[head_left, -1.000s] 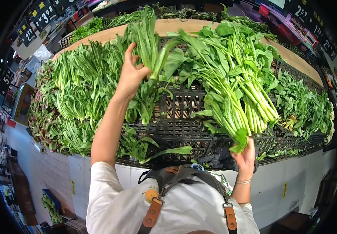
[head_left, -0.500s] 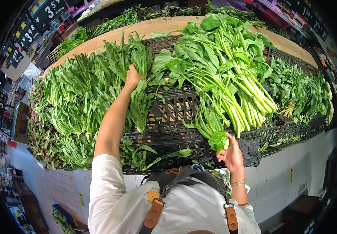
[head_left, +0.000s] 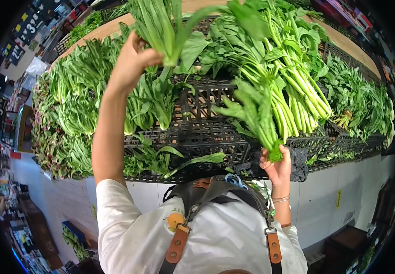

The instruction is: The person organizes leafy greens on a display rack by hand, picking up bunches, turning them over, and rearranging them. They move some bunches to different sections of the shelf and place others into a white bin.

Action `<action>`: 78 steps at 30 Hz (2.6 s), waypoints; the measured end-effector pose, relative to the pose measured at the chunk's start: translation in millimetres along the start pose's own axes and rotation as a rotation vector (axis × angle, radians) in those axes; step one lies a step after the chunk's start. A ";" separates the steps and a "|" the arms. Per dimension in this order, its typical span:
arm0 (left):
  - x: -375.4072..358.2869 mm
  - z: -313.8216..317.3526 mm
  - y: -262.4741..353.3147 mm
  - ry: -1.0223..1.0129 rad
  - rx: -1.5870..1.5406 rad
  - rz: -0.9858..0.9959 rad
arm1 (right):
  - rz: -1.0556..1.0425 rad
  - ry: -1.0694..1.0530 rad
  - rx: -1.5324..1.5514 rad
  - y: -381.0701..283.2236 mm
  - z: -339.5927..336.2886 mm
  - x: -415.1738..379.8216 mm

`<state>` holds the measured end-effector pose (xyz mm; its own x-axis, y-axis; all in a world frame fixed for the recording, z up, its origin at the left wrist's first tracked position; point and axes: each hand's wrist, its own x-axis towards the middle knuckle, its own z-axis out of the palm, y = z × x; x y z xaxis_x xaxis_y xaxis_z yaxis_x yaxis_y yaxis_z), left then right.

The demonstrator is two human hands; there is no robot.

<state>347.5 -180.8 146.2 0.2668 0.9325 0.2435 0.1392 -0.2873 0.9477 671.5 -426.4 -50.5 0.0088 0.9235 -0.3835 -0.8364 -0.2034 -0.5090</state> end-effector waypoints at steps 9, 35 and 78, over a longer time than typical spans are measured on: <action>-121.2 49.4 -136.1 0.132 0.573 -0.429 | 0.027 -0.184 0.063 11.7 9.5 0.5; -170.5 144.8 -77.3 -0.214 -0.336 -0.149 | -0.156 -0.348 -0.837 26.8 57.3 14.2; -518.6 -362.9 -102.2 1.496 -0.934 0.032 | -1.627 -1.642 -2.884 666.7 603.4 266.3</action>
<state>-151.2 -555.6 -2.0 -0.8386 0.4662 -0.2818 -0.5333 -0.5969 0.5994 -214.5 -119.9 -26.9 -0.9479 0.2084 -0.2410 -0.0142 0.7281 0.6853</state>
